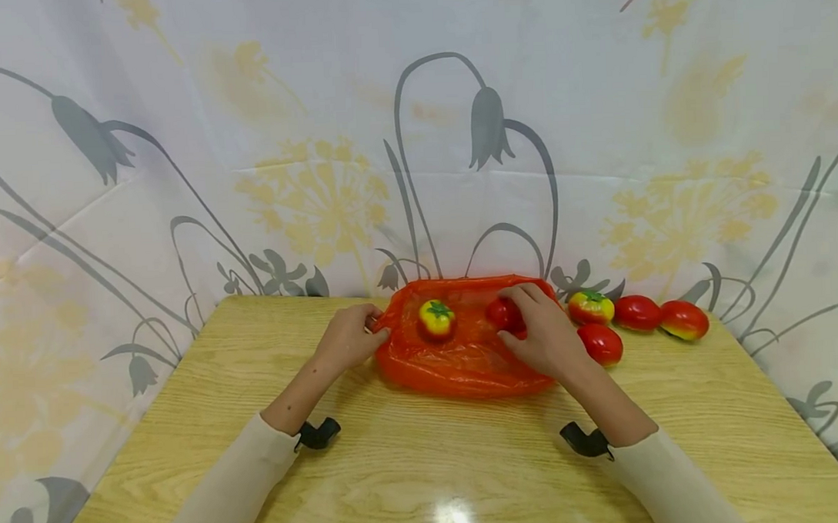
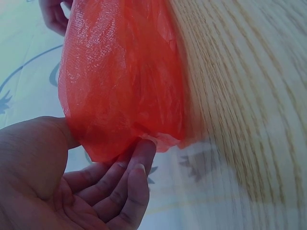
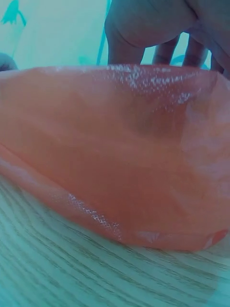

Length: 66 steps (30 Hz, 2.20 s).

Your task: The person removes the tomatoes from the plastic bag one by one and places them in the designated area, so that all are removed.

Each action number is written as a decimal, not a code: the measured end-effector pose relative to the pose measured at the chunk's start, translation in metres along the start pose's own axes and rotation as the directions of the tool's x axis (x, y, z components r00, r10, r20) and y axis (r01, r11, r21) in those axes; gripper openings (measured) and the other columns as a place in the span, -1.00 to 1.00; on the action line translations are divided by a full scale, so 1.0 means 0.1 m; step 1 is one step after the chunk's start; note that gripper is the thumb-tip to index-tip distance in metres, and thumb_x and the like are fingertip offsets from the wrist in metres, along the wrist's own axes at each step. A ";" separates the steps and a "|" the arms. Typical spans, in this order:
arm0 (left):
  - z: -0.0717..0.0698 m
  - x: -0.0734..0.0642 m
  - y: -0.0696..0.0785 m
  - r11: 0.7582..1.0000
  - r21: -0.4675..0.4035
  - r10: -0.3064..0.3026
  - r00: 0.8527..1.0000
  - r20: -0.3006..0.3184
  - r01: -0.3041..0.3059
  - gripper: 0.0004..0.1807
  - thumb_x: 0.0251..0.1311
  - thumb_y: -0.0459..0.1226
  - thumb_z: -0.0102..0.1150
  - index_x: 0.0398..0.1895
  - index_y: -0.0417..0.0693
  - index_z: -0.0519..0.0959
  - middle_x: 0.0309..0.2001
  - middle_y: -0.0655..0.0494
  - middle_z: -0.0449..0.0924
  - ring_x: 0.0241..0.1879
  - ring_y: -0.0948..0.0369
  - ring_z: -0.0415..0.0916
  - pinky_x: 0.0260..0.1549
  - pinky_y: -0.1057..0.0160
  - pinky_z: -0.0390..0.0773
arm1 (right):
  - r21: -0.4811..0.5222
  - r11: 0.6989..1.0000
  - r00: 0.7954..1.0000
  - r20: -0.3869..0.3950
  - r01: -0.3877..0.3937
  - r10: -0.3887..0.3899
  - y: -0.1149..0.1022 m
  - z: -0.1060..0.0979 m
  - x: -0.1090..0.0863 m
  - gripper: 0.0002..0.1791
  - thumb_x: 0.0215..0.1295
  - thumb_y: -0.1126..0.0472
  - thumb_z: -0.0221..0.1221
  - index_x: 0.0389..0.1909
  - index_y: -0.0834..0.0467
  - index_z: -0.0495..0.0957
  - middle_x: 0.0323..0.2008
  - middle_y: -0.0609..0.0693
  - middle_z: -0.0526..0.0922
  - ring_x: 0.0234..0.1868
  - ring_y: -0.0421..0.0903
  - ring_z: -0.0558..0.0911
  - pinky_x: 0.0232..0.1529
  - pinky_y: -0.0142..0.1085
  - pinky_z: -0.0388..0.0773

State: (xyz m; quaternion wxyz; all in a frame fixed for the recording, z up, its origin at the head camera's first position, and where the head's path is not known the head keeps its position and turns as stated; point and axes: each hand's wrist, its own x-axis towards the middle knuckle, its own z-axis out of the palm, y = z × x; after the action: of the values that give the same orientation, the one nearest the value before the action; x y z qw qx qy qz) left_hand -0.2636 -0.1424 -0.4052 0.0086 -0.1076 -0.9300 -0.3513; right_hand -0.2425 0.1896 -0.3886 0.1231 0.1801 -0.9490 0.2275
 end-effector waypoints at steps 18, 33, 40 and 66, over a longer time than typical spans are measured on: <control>-0.01 -0.01 -0.01 1.000 -0.006 0.002 1.000 -0.001 -0.002 -0.75 0.35 -0.24 0.37 -0.02 -0.20 0.70 -0.28 0.02 0.68 -0.46 0.14 0.53 -0.48 0.28 0.60 | 0.032 0.999 0.998 -0.048 0.036 -0.034 -0.09 -0.12 -0.14 -0.32 0.19 0.24 0.50 0.33 0.14 0.49 0.30 0.18 0.52 0.24 0.22 0.55 0.19 0.20 0.64; 0.00 0.00 -0.01 1.000 0.002 -0.004 1.000 -0.004 0.004 -0.74 0.35 -0.21 0.37 -0.01 -0.18 0.71 -0.27 0.04 0.69 -0.36 0.14 0.55 -0.38 0.27 0.64 | 0.042 0.998 0.997 -0.064 0.048 -0.045 -0.01 -0.26 -0.37 -0.21 0.10 0.28 0.56 0.37 0.13 0.47 0.34 0.15 0.49 0.30 0.21 0.53 0.10 0.21 0.68; -0.01 0.00 -0.01 1.000 0.000 0.001 1.000 -0.006 -0.001 -0.73 0.35 -0.22 0.37 0.00 -0.19 0.71 -0.25 0.04 0.69 -0.34 0.14 0.56 -0.35 0.26 0.66 | 0.033 0.997 0.991 -0.117 0.063 -0.059 0.06 -0.34 -0.45 -0.26 0.12 0.33 0.53 0.34 0.16 0.49 0.36 0.19 0.47 0.31 0.26 0.51 0.08 0.22 0.68; 0.01 0.00 0.01 1.000 -0.008 0.002 1.000 -0.002 -0.002 -0.74 0.35 -0.23 0.37 -0.01 -0.21 0.70 -0.27 0.02 0.69 -0.40 0.14 0.53 -0.44 0.29 0.62 | -0.012 0.999 0.973 -0.227 0.031 -0.033 0.47 -0.67 -0.71 -0.32 0.11 0.34 0.54 0.27 0.24 0.51 0.15 0.24 0.57 0.01 0.16 0.59 -0.15 -0.20 0.76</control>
State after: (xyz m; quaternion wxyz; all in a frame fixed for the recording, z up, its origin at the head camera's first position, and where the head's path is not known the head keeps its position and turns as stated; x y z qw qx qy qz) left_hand -0.2632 -0.1414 -0.4056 0.0096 -0.1083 -0.9284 -0.3554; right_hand -0.1869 0.2807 -0.3714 0.2350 0.1676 -0.9268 0.2404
